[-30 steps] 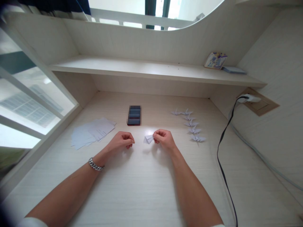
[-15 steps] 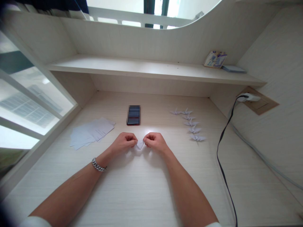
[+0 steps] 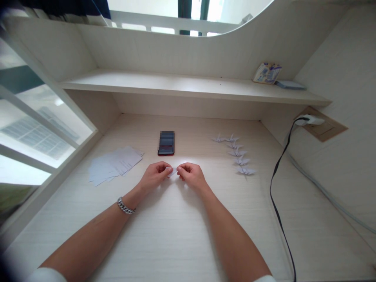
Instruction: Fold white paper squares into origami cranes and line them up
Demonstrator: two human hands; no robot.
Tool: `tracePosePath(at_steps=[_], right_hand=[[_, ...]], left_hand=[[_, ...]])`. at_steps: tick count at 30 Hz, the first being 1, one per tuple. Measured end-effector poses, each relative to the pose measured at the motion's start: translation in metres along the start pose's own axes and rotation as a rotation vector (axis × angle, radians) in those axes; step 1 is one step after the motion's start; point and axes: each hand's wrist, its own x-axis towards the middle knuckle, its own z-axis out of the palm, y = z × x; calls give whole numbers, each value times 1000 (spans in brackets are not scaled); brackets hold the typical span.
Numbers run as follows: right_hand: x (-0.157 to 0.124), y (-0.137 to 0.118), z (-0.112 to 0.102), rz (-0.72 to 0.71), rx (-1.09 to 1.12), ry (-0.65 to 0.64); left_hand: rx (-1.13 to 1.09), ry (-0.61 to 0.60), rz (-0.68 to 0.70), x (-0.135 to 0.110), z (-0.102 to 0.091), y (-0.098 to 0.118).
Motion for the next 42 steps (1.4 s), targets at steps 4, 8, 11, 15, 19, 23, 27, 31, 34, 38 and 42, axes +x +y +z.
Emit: tracePosePath(at_steps=[4,8,11,15,19,23,27,31,34,38,42], right_hand=[[0,1,-6,54,52,24],[-3,-1,-6,29,0,19],[-7,-5,-3,-56,-187,-32],[-8,-6,-3,-34,-286,-42],[-5,-5,-8,22,-261,-62],[-6,-6,-10,44,-185,-87],[-9,-10,-6,-48,-252,-113],[-10,-12,-5,-90,-376,-98],[-9,-9,-10,-32,-363,-95],[-6,-5,-18,53,-233,-65],[-5,-6,-17,52,-118,-13]], left_hand=[[-8,24,-8,2,-4,-3],[42,10,25,0,-3,-4],[125,-33,79,-3,-1,-2],[181,-74,114,-5,-1,0],[201,-70,112,-4,-2,-2],[218,-65,113,-5,-3,0],[243,-84,130,-8,-1,5],[228,-99,117,-10,1,6],[178,-88,84,-8,-2,3],[113,-52,41,-4,-13,-3],[65,-22,30,-3,-15,-5]])
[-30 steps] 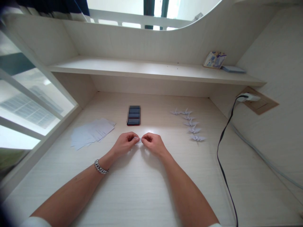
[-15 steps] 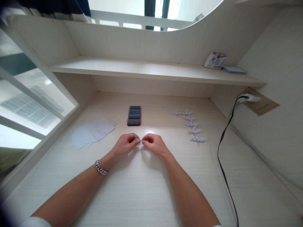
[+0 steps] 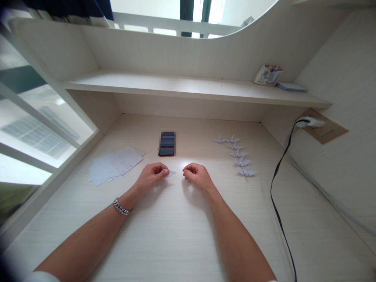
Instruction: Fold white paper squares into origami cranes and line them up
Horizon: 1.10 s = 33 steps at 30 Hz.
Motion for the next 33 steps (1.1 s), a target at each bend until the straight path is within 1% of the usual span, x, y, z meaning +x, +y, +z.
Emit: tracePosePath(at_steps=[5,9,12,14,18,21,23,27,31,33], right_hand=[[-4,-4,10,-84,-51,-32],[-2,-1,12,-46,47,-1],[0,2,13,-44,95,28],[0,2,16,-62,89,22],[-1,0,21,-56,94,10],[-1,0,23,-44,102,0],[-1,0,23,-59,70,2],[-2,1,24,-90,19,60],[-4,1,26,-83,-49,11],[-5,1,27,-89,-108,16]], left_hand=[[-54,-4,-39,-1,10,4],[-45,-81,-74,-1,13,6],[31,-143,-57,-1,11,7],[52,-160,-34,-1,11,8],[21,-118,3,-2,14,7],[-20,-73,-3,-2,15,6],[-29,-68,-6,-2,15,5],[-38,-74,-4,0,13,4],[-95,-25,-31,0,13,5],[-120,-25,-39,0,14,5]])
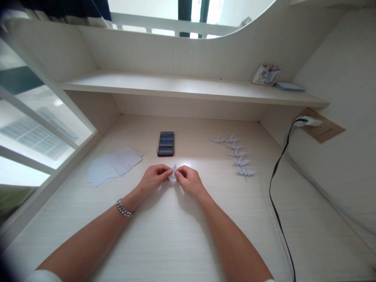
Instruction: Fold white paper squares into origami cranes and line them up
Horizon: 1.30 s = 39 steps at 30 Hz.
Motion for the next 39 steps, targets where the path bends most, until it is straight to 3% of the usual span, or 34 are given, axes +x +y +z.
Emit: tracePosePath(at_steps=[5,19,33,39], right_hand=[[-1,0,1,-25,-12,56],[2,0,2,8,344,1],[2,2,4,-12,256,83],[2,3,3,-11,246,155]], left_hand=[[-48,-19,-12,0,1,-3],[-151,57,-51,1,5,-4],[-181,53,-20,1,6,-5],[-227,40,58,-1,8,-7]])
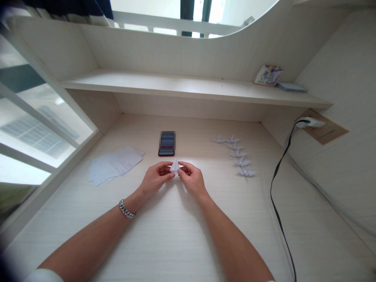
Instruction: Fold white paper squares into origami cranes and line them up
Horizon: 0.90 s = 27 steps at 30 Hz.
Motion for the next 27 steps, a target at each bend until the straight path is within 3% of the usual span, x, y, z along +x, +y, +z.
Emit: tracePosePath(at_steps=[7,17,20,27], right_hand=[[-5,-11,4,-102,-194,4],[-6,-8,4,-98,-220,-6],[-3,-3,4,-86,-174,0],[3,4,6,120,122,-3]], left_hand=[[111,-40,-9,-1,2,5],[191,-6,7,-2,3,3],[174,17,3,-1,3,1],[136,15,-20,1,3,-2]])
